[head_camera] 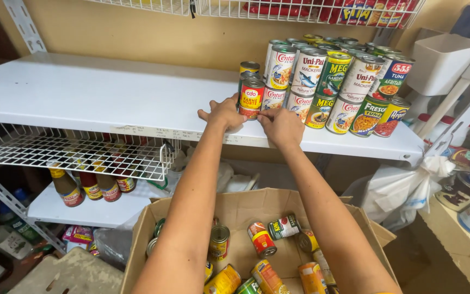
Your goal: Organizing and stocking various canned goods from a cardboard box onto store shelves.
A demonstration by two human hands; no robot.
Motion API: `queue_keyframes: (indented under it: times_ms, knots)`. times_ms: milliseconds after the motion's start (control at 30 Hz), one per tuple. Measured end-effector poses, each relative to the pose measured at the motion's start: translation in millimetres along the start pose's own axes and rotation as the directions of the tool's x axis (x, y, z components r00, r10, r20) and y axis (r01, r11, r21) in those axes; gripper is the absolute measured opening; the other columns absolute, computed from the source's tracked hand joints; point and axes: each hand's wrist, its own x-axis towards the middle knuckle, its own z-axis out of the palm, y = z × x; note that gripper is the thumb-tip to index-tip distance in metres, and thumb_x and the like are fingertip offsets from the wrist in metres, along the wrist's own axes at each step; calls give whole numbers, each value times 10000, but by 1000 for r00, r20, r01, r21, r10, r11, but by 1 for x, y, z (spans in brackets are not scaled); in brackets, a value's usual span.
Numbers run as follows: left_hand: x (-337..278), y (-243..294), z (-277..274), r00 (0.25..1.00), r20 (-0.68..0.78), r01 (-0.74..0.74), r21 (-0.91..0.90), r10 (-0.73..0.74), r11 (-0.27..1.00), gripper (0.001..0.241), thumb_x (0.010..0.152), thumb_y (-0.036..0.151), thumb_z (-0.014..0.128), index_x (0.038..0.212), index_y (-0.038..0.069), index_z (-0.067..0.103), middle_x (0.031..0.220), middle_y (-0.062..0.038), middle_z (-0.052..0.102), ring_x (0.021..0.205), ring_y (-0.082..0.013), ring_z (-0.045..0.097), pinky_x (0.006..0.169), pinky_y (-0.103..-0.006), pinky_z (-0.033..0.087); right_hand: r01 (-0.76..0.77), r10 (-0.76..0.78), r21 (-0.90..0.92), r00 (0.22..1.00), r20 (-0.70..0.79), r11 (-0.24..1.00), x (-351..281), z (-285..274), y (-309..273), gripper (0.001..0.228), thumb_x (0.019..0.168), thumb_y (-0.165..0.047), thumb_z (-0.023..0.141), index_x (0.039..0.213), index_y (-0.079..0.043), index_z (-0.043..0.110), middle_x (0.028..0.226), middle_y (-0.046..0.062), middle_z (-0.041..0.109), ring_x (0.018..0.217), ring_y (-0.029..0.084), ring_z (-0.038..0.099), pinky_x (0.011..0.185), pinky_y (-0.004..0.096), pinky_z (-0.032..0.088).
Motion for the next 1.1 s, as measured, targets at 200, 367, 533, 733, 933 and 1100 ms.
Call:
queue_keyframes:
  times_ms: [200, 367, 533, 733, 933, 1100]
  knots:
    - [25, -19, 26, 976, -196, -98, 16, 99, 995, 866, 758, 385, 804, 1516, 301, 393, 1507, 8, 486, 1387, -315, 377, 1042, -790, 132, -7, 7, -2, 1000, -2, 1000, -4, -4, -3, 253, 855, -487, 760, 1049, -334, 815, 899, 74, 772, 844, 301, 733, 743, 450, 571]
    - [15, -28, 31, 959, -235, -141, 82, 157, 987, 544, 855, 424, 748, 1357, 261, 616, 1283, -12, 670, 1290, -278, 514, 1067, -713, 197, 18, -18, -3, 1000, 1, 1000, -7, -6, -5, 256, 860, -491, 747, 1060, -346, 814, 862, 64, 770, 825, 295, 731, 727, 448, 570]
    - [5, -25, 31, 935, -299, -181, 67, 193, 981, 377, 872, 391, 733, 1219, 244, 718, 1093, 21, 754, 1172, -254, 605, 1083, -691, 210, 48, -48, -2, 999, -19, 999, -5, -4, 1, 265, 861, -509, 748, 1043, -330, 821, 839, 46, 768, 803, 284, 728, 704, 440, 566]
    - [4, -24, 29, 926, -342, -160, 22, 157, 987, 463, 794, 456, 799, 1190, 234, 708, 1088, 61, 752, 1150, -239, 595, 1080, -674, 198, 87, -86, 27, 996, -39, 996, -5, -4, 4, 293, 827, -524, 759, 1020, -314, 823, 821, 20, 774, 789, 267, 733, 678, 424, 568]
    - [-2, -21, 28, 930, -343, -140, 3, 133, 990, 459, 790, 492, 794, 1168, 244, 711, 1053, 82, 765, 1156, -205, 602, 1088, -670, 212, 47, -47, -18, 999, -11, 999, -4, -2, 5, 294, 817, -542, 760, 994, -320, 834, 829, 38, 773, 787, 281, 733, 680, 433, 566]
    - [-3, -22, 26, 935, -328, -150, -13, 137, 989, 476, 771, 489, 801, 1184, 266, 718, 1076, 94, 752, 1144, -195, 606, 1109, -659, 196, 37, -36, -56, 999, 8, 998, -3, -1, 6, 302, 826, -560, 754, 1013, -335, 829, 815, 67, 768, 791, 301, 733, 689, 448, 566]
